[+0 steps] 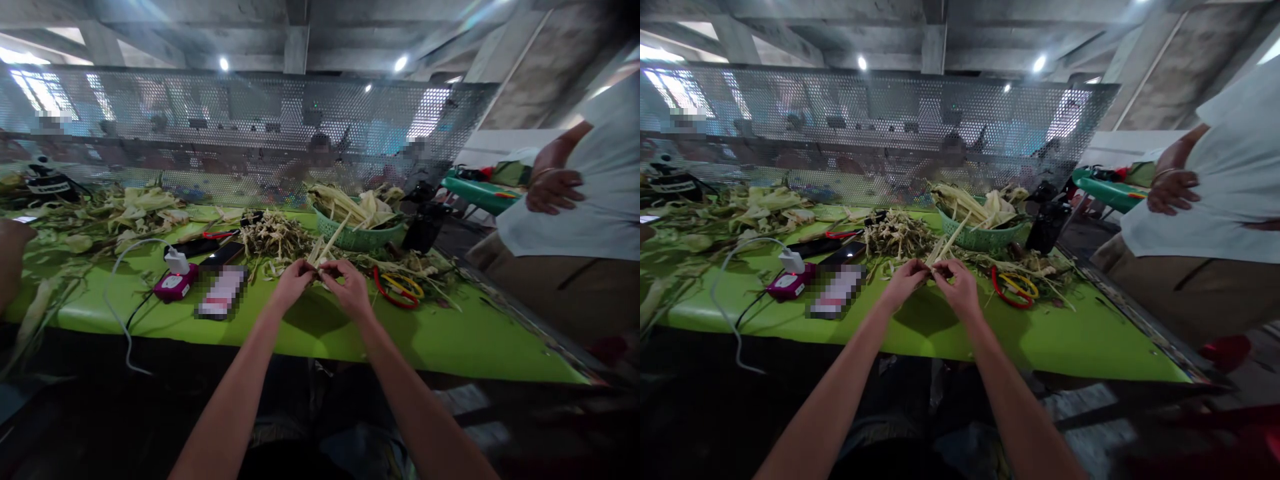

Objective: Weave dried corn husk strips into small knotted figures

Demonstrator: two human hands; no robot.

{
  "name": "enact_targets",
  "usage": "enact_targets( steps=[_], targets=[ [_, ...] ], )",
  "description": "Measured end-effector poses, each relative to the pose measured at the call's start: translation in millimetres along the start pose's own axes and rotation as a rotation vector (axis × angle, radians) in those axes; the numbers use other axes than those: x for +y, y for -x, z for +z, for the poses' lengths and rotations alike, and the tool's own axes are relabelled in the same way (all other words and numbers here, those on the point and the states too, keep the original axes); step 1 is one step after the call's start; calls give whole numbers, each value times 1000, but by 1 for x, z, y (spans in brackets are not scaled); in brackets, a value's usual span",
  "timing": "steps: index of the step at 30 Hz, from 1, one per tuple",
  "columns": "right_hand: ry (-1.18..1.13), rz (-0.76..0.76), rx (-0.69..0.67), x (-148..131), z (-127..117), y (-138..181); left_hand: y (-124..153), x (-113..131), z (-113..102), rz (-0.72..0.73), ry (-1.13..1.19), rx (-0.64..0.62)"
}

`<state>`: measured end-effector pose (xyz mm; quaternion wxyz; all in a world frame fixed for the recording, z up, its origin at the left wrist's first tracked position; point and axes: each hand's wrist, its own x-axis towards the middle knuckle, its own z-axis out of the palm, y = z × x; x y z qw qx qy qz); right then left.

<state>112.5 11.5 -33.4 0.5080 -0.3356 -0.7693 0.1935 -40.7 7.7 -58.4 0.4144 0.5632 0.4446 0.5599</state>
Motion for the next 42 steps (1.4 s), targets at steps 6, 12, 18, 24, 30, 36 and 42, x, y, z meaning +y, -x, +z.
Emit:
enact_targets(
  steps=[6,12,18,24,30,36,42],
  targets=[
    [3,-6,-3,-1,0,0,2,4,1,-61,74,-16],
    [-6,-24,-14,0,0,1,4,3,1,-47,126,-33],
    [11,-19,-22,-1,1,1,1,0,1,-16,129,-32],
    [90,-68,-18,2,3,0,2,3,1,7,97,-18],
    [77,-69,1,1,3,0,6,11,1,26,74,-20],
    [86,-45,2,-5,-1,1,9,17,0,47,93,-40],
    [94,17,54,-8,0,2,11,22,-2,40,129,-73]
  ],
)
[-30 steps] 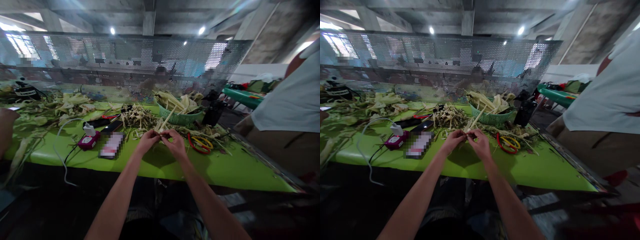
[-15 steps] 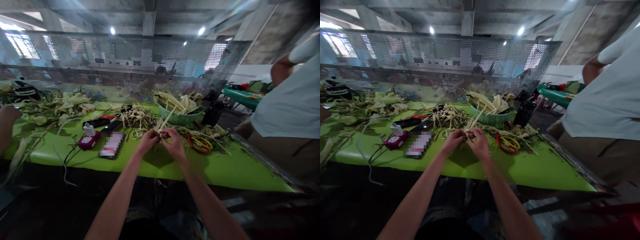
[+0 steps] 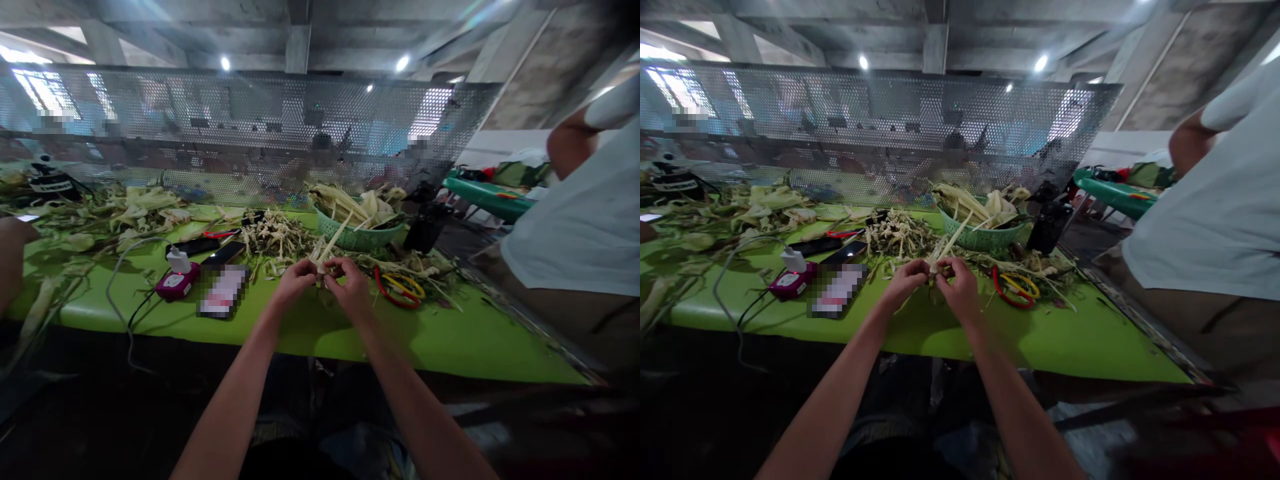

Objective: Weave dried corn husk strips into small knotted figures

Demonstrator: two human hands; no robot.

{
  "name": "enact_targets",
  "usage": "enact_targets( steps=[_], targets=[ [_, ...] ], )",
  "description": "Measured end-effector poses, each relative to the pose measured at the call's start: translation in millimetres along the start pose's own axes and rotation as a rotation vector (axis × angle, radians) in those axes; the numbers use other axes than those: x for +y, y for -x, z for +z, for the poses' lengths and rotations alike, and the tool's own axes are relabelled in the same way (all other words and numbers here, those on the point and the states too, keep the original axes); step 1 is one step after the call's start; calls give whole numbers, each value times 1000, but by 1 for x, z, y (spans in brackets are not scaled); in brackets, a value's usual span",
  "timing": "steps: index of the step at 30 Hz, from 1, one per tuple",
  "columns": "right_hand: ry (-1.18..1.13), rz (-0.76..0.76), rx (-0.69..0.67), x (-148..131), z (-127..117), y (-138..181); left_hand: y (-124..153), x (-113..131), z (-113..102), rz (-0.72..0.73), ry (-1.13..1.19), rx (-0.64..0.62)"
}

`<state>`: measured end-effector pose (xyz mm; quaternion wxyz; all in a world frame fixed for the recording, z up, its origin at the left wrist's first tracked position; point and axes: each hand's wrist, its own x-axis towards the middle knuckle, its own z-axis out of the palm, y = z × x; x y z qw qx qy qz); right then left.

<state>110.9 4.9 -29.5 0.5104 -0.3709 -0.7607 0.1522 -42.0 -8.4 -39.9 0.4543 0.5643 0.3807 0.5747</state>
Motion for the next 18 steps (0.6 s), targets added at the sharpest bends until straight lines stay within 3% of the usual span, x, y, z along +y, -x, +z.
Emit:
enact_targets(
  steps=[6,18],
  targets=[
    [10,-49,30,2,0,0,1,1,0,-25,73,-29],
    [7,-125,-11,-2,2,1,-8,-16,-1,-145,229,76]
  ],
)
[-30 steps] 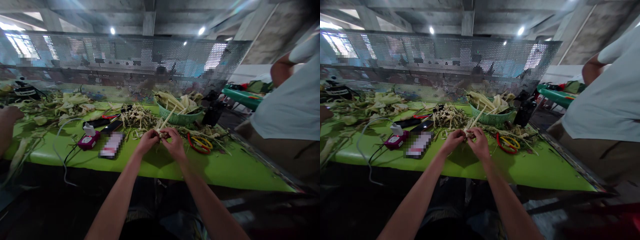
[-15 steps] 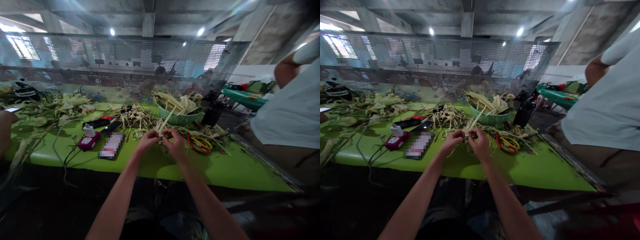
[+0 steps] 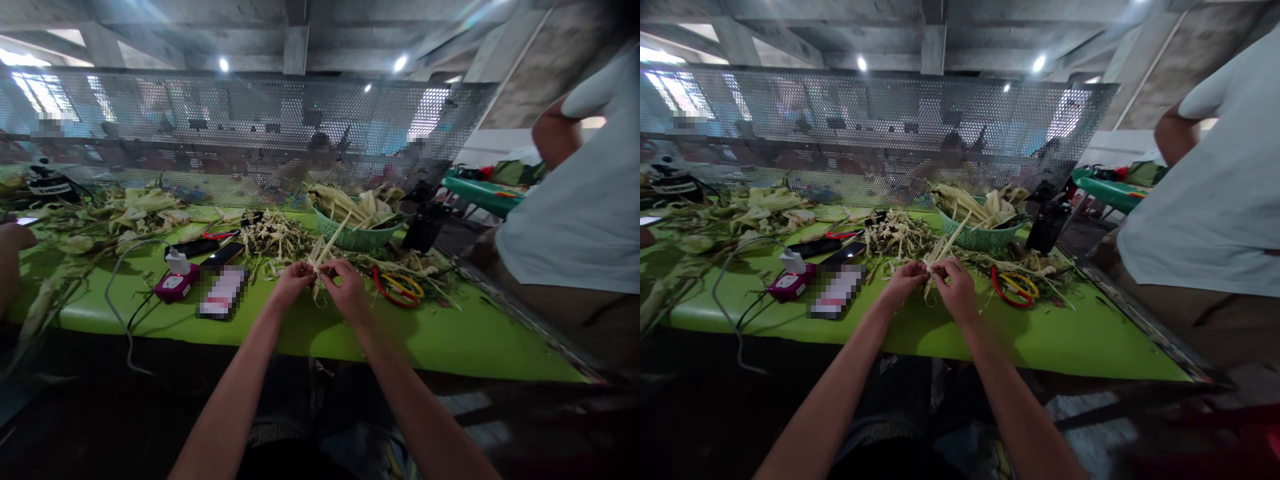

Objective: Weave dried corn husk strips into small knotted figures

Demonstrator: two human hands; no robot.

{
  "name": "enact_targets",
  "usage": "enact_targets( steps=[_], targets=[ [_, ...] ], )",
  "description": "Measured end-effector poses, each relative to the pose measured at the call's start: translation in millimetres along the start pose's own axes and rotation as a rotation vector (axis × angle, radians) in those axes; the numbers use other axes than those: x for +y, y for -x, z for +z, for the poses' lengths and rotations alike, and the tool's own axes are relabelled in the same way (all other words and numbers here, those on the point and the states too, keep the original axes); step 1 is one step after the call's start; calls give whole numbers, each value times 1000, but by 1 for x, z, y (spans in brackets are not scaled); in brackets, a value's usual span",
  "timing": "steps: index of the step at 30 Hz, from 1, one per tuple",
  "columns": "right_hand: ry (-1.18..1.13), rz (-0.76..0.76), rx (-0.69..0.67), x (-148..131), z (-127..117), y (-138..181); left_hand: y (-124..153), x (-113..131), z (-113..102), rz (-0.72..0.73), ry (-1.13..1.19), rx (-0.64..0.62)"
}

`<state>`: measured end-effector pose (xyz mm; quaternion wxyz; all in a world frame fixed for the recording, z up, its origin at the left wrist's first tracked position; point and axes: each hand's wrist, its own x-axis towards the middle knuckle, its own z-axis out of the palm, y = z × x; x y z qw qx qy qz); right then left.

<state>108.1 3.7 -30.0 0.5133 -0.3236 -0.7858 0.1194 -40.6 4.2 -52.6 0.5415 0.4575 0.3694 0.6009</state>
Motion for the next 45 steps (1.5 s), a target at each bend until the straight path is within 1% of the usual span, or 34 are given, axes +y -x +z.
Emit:
enact_targets(
  steps=[8,15,21,23,26,29,31,33,35,38,45],
  targets=[
    [65,36,50,8,0,0,1,5,4,-22,-42,-14],
    [44,-23,14,6,4,2,3,6,6,-49,-80,6],
    [20,-23,-13,5,5,2,7,9,9,-43,-99,-67],
    [-7,-9,-24,5,6,2,8,9,9,-41,-94,-73],
    [-83,56,-12,5,5,2,8,8,8,-34,-76,-27],
    [-163,163,79,8,3,2,8,8,7,-26,-47,6],
    [-235,252,120,11,1,1,9,9,8,-25,-24,-1],
    [-355,352,97,13,0,0,10,10,8,-26,0,-17],
    [-469,421,35,15,1,-2,10,10,8,-27,24,-28],
    [-530,446,-22,15,4,-3,10,10,8,-28,55,-33],
    [-575,485,-34,19,7,-2,11,12,9,-48,113,-38]
  ],
)
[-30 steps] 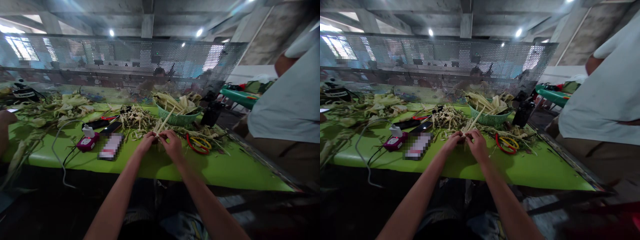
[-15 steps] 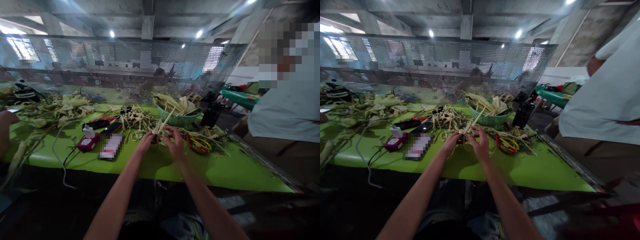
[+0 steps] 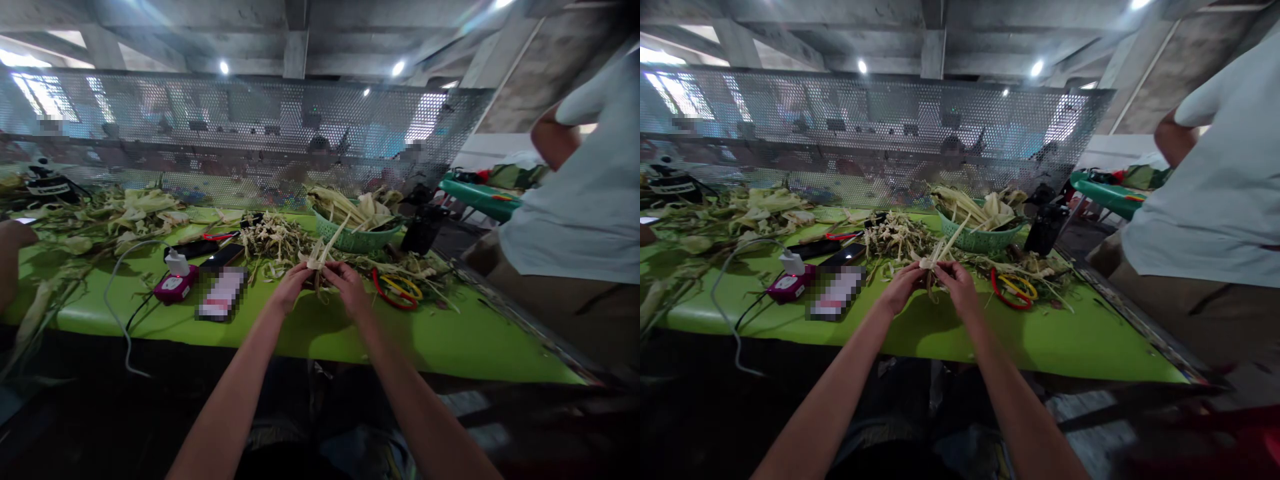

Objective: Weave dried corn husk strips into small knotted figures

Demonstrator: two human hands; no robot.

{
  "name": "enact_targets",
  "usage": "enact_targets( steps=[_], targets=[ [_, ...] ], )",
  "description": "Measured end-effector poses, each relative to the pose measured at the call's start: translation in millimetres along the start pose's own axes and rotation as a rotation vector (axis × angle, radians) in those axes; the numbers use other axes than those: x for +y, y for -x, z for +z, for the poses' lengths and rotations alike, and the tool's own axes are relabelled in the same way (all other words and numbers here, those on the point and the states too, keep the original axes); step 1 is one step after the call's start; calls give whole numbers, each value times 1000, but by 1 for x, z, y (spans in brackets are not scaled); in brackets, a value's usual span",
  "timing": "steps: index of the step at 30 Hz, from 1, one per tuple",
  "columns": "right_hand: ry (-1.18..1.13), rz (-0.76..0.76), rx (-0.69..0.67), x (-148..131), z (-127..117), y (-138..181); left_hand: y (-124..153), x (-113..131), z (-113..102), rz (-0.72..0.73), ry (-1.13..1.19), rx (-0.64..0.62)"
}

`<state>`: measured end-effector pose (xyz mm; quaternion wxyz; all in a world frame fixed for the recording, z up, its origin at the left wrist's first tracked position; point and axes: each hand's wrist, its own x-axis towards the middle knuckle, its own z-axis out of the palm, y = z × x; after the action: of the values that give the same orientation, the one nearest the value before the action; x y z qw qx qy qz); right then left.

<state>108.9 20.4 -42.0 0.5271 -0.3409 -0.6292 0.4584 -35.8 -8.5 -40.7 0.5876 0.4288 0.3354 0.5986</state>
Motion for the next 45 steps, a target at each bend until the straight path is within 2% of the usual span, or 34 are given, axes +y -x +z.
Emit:
enact_targets(
  steps=[5,10,19,23,28,32,39,45],
  targets=[
    [18,-10,32,2,-3,0,-2,-2,0,-20,53,19],
    [61,-33,90,0,-1,-1,-7,-6,-5,-4,76,92],
    [190,-56,177,-1,-2,0,-10,-7,-6,63,-59,166],
    [210,-43,111,-1,-4,-1,-11,-10,-7,109,-143,129],
    [124,-73,37,-1,-3,-2,-12,-15,-6,116,-236,66],
    [94,-77,79,4,-6,-3,-11,-14,-3,94,-307,6],
    [85,-91,259,13,-12,-5,-9,-10,0,93,-399,-46],
    [148,-66,208,13,-14,-6,-4,-7,-3,91,-452,-80]
  ],
)
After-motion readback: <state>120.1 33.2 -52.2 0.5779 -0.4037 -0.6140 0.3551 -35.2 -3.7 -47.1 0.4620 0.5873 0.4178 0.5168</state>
